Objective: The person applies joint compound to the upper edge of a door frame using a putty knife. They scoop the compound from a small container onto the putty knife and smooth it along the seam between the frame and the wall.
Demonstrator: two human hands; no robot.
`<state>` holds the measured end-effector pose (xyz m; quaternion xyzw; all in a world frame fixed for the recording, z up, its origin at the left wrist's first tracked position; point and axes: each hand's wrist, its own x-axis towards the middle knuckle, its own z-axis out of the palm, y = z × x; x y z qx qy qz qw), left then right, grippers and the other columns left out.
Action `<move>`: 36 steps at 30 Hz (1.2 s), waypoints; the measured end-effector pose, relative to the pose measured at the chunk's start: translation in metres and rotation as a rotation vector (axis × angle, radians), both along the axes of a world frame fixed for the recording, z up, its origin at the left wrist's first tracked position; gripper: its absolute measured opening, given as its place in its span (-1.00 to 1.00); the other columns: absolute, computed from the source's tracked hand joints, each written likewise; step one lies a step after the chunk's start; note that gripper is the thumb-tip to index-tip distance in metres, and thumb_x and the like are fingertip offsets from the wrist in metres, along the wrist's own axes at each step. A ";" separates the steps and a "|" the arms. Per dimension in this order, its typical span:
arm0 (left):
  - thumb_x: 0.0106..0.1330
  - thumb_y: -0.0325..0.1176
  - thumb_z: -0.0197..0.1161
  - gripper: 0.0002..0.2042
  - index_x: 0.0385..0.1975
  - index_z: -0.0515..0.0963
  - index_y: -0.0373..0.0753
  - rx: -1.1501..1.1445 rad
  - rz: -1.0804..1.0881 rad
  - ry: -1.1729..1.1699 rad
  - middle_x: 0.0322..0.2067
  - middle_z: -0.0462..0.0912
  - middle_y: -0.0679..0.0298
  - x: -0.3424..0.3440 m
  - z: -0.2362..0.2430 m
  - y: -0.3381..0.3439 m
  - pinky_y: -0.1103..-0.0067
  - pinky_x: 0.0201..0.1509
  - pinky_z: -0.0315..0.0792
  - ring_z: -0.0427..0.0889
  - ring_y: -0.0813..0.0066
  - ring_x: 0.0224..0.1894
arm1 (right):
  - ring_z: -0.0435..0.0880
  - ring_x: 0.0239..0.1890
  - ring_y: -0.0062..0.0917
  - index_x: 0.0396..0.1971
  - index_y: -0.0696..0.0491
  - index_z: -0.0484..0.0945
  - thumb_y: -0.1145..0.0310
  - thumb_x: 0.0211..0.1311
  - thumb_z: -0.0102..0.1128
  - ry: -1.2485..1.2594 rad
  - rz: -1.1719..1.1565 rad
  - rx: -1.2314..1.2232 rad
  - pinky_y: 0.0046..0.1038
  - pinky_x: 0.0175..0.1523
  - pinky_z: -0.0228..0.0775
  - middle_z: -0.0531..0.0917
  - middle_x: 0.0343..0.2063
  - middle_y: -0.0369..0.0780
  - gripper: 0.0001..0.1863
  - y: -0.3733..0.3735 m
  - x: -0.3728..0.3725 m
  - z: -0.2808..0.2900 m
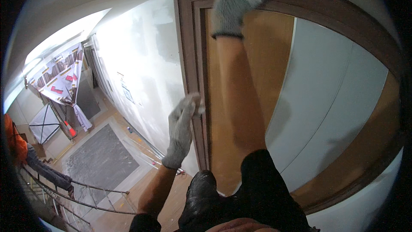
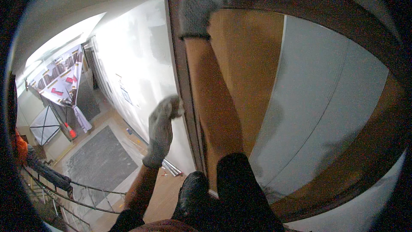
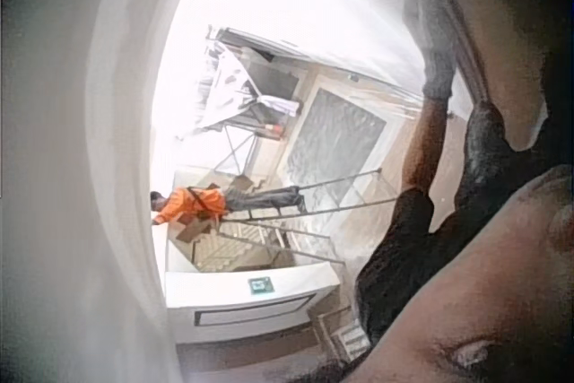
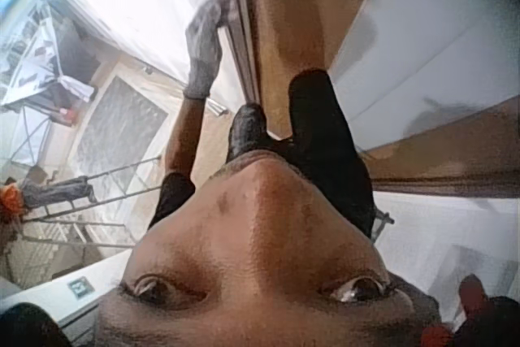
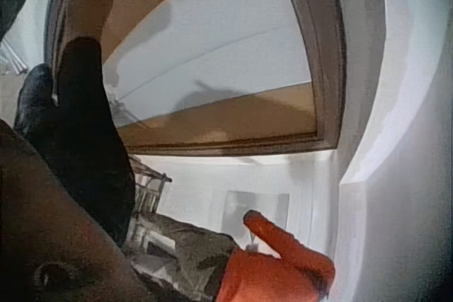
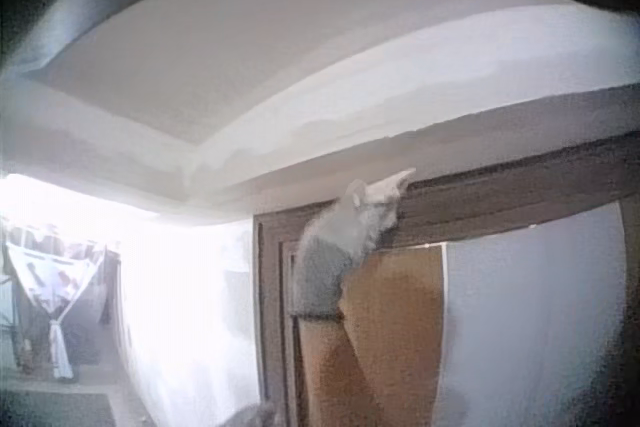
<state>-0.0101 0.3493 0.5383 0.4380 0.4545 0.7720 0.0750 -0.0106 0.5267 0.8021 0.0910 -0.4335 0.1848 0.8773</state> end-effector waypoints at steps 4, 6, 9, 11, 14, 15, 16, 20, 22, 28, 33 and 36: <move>0.55 -0.10 0.08 -0.56 0.16 0.54 -0.36 -0.139 0.085 -0.175 -0.08 0.71 0.16 -0.020 -0.095 -0.039 0.50 0.00 0.50 0.67 0.45 -0.14 | 0.58 0.05 -0.33 0.20 0.20 0.41 0.21 0.50 0.07 0.096 0.101 -0.006 -0.31 0.14 0.45 0.60 0.03 -0.07 -0.56 -0.074 -0.013 0.058; 0.55 -0.13 0.08 -0.58 0.16 0.55 -0.34 -0.185 0.161 -0.233 -0.05 0.70 0.19 -0.014 -0.128 -0.070 0.51 0.01 0.50 0.66 0.44 -0.11 | 0.58 0.06 -0.33 0.20 0.20 0.41 0.22 0.50 0.06 0.098 0.191 -0.019 -0.31 0.14 0.45 0.60 0.03 -0.07 -0.56 -0.086 -0.021 0.064; 0.54 -0.11 0.10 -0.59 0.16 0.56 -0.31 -0.155 0.261 -0.288 -0.04 0.69 0.22 -0.009 -0.169 -0.107 0.51 0.01 0.49 0.66 0.43 -0.09 | 0.58 0.06 -0.32 0.20 0.20 0.41 0.23 0.51 0.05 0.078 0.369 -0.006 -0.31 0.15 0.45 0.60 0.04 -0.06 -0.57 -0.072 -0.027 0.040; 0.53 -0.11 0.12 -0.59 0.15 0.57 -0.29 -0.165 0.320 -0.348 -0.04 0.69 0.22 -0.004 -0.187 -0.126 0.52 0.00 0.49 0.67 0.43 -0.08 | 0.58 0.07 -0.32 0.20 0.20 0.41 0.24 0.51 0.04 0.072 0.512 -0.008 -0.30 0.15 0.46 0.60 0.04 -0.06 -0.57 -0.048 -0.025 0.018; 0.51 -0.11 0.16 -0.61 0.14 0.58 -0.27 -0.164 0.361 -0.468 -0.03 0.69 0.23 -0.012 -0.214 -0.150 0.52 0.00 0.48 0.66 0.45 -0.07 | 0.58 0.07 -0.31 0.20 0.20 0.40 0.25 0.51 0.02 0.080 0.619 -0.031 -0.30 0.15 0.46 0.60 0.05 -0.05 -0.58 -0.034 -0.023 0.003; 0.51 -0.12 0.17 -0.61 0.14 0.58 -0.26 -0.154 0.371 -0.485 -0.03 0.70 0.23 -0.016 -0.221 -0.156 0.52 0.00 0.48 0.66 0.46 -0.07 | 0.58 0.08 -0.31 0.20 0.20 0.40 0.25 0.52 0.02 0.087 0.613 -0.032 -0.30 0.15 0.46 0.60 0.05 -0.05 -0.58 -0.037 -0.025 0.004; 0.50 -0.12 0.17 -0.62 0.14 0.58 -0.25 -0.141 0.378 -0.498 -0.03 0.70 0.23 -0.018 -0.221 -0.155 0.52 0.01 0.47 0.66 0.46 -0.07 | 0.58 0.08 -0.31 0.20 0.20 0.40 0.25 0.52 0.01 0.102 0.589 -0.029 -0.30 0.15 0.46 0.60 0.05 -0.05 -0.58 -0.042 -0.024 0.011; 0.50 -0.14 0.17 -0.61 0.16 0.56 -0.28 -0.070 0.455 -0.410 -0.04 0.70 0.21 -0.028 -0.210 -0.164 0.52 0.05 0.46 0.66 0.45 -0.09 | 0.58 0.09 -0.30 0.20 0.20 0.40 0.26 0.52 -0.01 0.168 0.445 -0.027 -0.29 0.15 0.46 0.60 0.06 -0.04 -0.59 -0.095 -0.027 0.061; 0.50 -0.13 0.17 -0.60 0.16 0.56 -0.29 -0.096 0.486 -0.386 -0.04 0.70 0.21 -0.024 -0.194 -0.169 0.51 0.05 0.47 0.66 0.47 -0.11 | 0.58 0.09 -0.29 0.20 0.20 0.40 0.27 0.52 -0.02 0.207 0.376 -0.047 -0.29 0.15 0.46 0.60 0.06 -0.04 -0.59 -0.126 -0.026 0.091; 0.49 -0.11 0.17 -0.62 0.12 0.59 -0.24 -0.119 0.604 -0.412 -0.10 0.70 0.23 -0.027 -0.209 -0.191 0.51 -0.03 0.47 0.65 0.46 -0.14 | 0.58 0.10 -0.28 0.20 0.21 0.40 0.29 0.53 -0.04 0.266 0.321 -0.090 -0.29 0.16 0.47 0.60 0.08 -0.02 -0.61 -0.173 -0.016 0.134; 0.48 -0.09 0.17 -0.56 0.16 0.55 -0.29 -0.157 0.661 -0.495 -0.05 0.68 0.16 -0.002 -0.247 -0.216 0.46 -0.01 0.49 0.66 0.38 -0.13 | 0.57 0.11 -0.30 0.20 0.17 0.41 0.25 0.54 -0.05 0.122 0.675 0.028 -0.31 0.19 0.44 0.59 0.09 -0.05 -0.60 -0.117 -0.023 0.032; 0.48 -0.10 0.17 -0.56 0.15 0.54 -0.32 -0.132 0.644 -0.535 -0.04 0.68 0.14 0.009 -0.260 -0.209 0.45 0.00 0.49 0.66 0.34 -0.12 | 0.58 0.09 -0.31 0.21 0.12 0.43 0.22 0.52 0.02 0.119 1.377 0.142 -0.34 0.22 0.40 0.59 0.07 -0.13 -0.60 -0.056 -0.022 -0.014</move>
